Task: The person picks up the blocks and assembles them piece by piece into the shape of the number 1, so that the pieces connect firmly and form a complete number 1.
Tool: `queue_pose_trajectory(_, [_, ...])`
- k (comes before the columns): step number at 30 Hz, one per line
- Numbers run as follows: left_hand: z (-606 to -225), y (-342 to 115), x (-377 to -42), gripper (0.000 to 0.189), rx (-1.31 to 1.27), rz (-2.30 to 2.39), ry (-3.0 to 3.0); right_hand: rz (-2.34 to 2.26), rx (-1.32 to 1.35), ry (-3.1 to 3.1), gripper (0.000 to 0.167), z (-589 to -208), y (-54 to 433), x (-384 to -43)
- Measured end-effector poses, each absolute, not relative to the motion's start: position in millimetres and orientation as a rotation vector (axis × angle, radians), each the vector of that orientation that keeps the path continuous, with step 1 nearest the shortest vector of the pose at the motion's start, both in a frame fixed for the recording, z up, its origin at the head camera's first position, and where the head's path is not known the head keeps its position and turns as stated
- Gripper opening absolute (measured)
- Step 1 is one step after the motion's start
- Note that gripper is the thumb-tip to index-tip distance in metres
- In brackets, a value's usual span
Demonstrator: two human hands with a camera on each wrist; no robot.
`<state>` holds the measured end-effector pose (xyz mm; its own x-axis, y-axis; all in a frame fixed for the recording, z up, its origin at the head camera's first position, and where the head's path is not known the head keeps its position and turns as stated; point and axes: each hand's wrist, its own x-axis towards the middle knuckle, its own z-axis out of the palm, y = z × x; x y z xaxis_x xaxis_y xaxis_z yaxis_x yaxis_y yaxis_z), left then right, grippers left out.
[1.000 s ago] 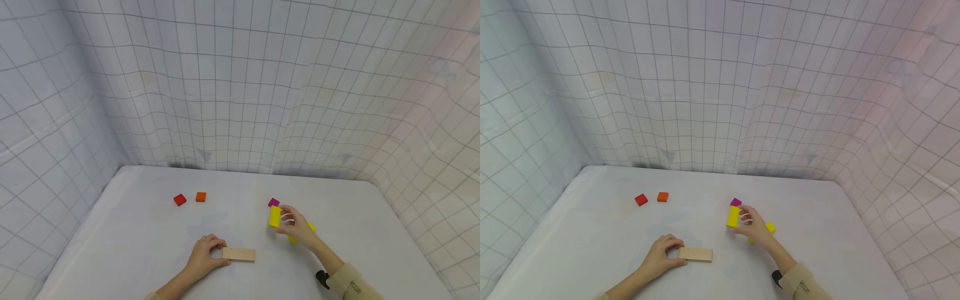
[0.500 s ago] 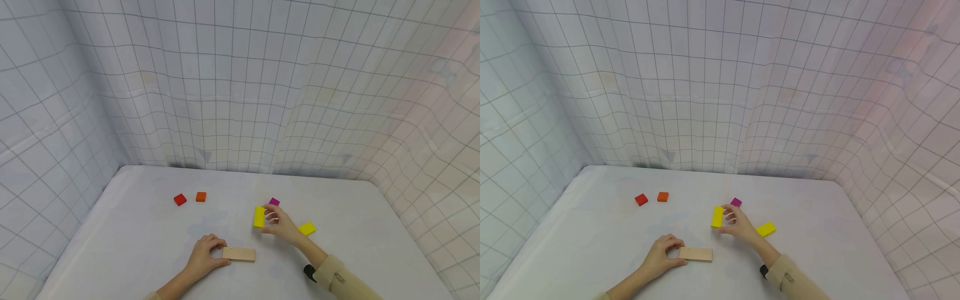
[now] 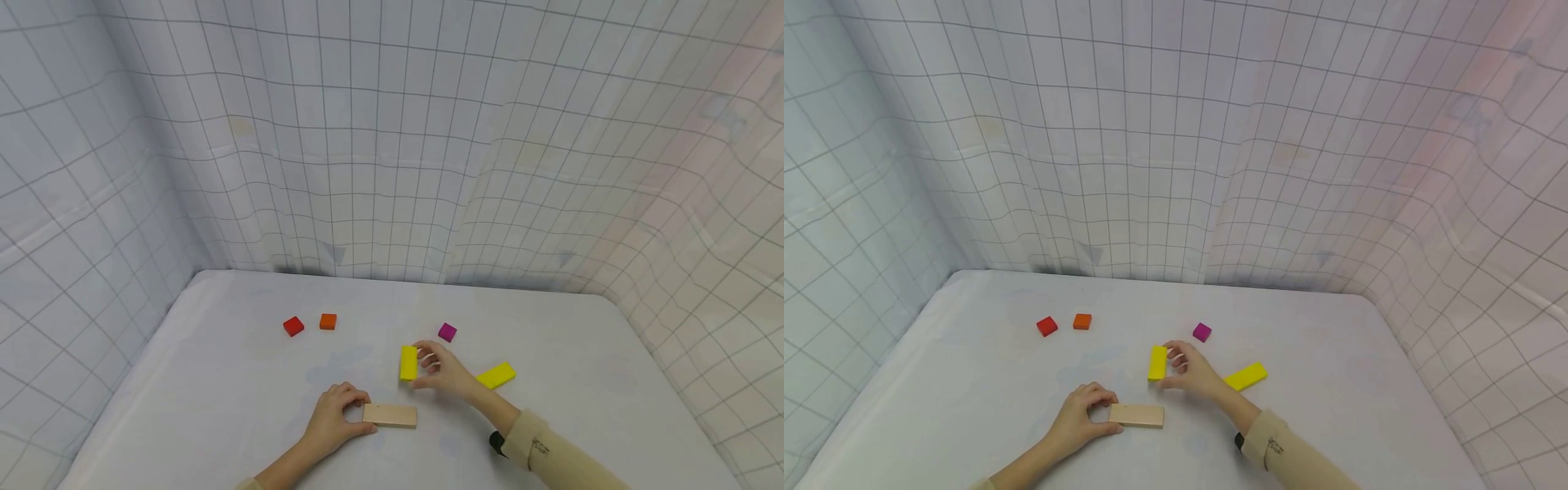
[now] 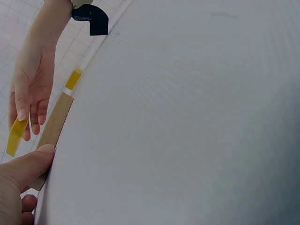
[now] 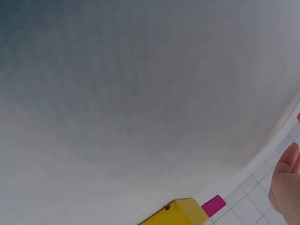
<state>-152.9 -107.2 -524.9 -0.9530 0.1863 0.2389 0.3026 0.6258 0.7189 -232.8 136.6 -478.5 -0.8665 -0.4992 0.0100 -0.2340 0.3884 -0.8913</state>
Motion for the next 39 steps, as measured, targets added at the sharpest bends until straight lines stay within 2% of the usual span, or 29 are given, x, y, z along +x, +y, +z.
queue_pose_trajectory(8, [-523.8, -107.0, -152.9, 0.035, -0.401, -1.222, -2.724, -1.413, -0.648, 2.361, 0.059, -466.7, 127.5, -223.8])
queue_pose_trajectory(15, [-524.0, -107.3, -153.4, 0.035, -0.4, -1.222, -2.728, -1.347, -0.659, 2.384, 0.062, -483.2, 127.9, -230.8])
queue_pose_trajectory(25, [-523.6, -107.3, -152.4, 0.035, -0.381, -1.22, -2.746, -1.314, -0.646, 2.371, 0.057, -484.7, 125.4, -227.4])
queue_pose_trajectory(39, [-525.1, -107.6, -153.5, 0.035, -0.394, -1.224, -2.722, -1.236, -0.674, 2.384, 0.06, -489.4, 126.2, -228.6])
